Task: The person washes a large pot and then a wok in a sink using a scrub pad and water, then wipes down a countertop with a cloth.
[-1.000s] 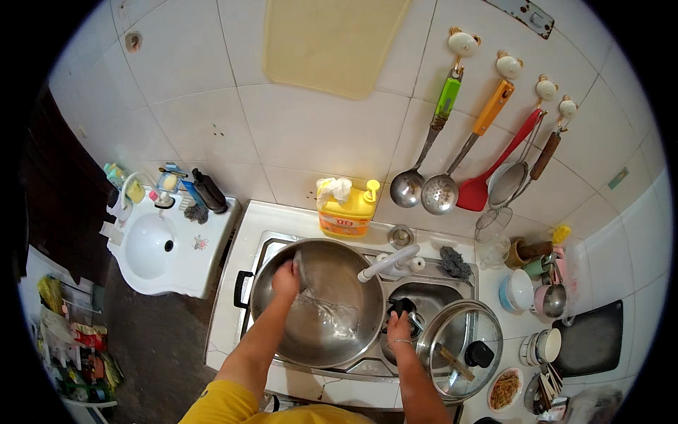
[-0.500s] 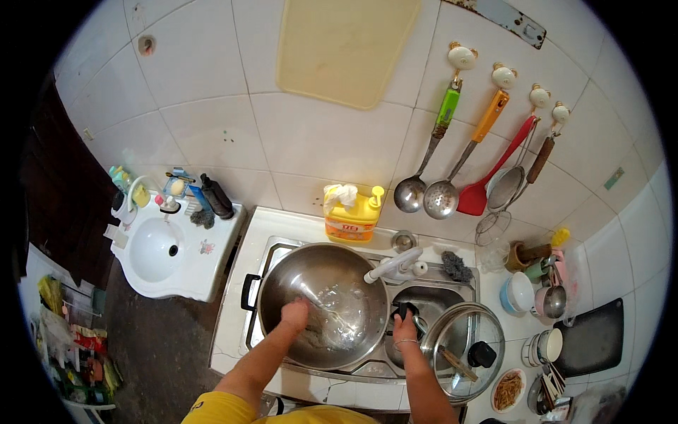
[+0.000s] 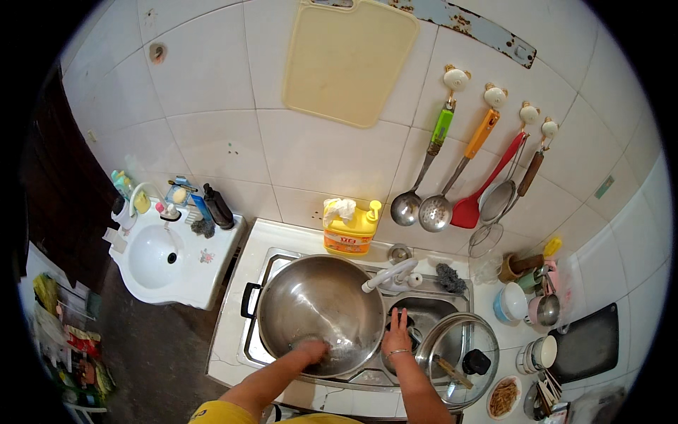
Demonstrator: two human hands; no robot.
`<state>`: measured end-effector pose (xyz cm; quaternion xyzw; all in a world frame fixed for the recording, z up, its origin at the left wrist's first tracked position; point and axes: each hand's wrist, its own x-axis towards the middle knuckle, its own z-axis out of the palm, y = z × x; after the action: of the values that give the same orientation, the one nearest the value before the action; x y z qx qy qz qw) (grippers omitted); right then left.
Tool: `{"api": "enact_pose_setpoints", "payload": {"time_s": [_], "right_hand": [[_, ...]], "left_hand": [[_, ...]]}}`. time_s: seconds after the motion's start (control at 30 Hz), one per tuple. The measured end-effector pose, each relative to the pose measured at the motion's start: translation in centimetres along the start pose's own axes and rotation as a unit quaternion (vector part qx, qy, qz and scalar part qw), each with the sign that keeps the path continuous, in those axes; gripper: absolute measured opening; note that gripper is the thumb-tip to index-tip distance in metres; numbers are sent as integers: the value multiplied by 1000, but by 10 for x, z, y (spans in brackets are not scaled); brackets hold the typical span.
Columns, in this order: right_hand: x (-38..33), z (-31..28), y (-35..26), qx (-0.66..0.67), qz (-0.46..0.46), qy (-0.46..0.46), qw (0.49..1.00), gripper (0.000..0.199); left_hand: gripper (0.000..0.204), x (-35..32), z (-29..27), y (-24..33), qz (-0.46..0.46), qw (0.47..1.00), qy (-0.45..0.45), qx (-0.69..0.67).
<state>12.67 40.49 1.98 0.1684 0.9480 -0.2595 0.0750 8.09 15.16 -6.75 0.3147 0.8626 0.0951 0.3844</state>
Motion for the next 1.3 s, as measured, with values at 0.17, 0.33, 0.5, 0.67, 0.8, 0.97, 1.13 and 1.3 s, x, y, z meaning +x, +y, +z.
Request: {"api": "enact_pose_setpoints", "payload": {"time_s": [0.17,0.33,0.5,0.67,0.8,0.97,1.13,1.3], "right_hand": [[0,1,-3,-40,-2,-4,999,77],[-1,-5,-8,-23,22,-16,999,78],[-1,-2,-6,-12,25,-13,1000,82],[2,2,3,-24,6,5,1000,82],[0,2,-5,-32,15,-1,999,81],[1,15,10,-24,12,37,999,79],[-1,9,3,-22,15,27,999,80],[0,7,0,-31,36,12,999,79]], "left_hand": [[24,7,-39,-44,-206,960,190,12],[24,-4,-60,-41,-117,942,308,61],[37,-5,13,-18,-45,950,293,100],[33,-34,-17,-13,-85,988,-9,130],[29,-110,-87,-15,-86,972,-29,215],[28,-127,-127,-35,-34,931,43,360],[31,-91,-136,-74,-20,884,203,421],[31,-50,-169,-72,24,835,332,439]]}}
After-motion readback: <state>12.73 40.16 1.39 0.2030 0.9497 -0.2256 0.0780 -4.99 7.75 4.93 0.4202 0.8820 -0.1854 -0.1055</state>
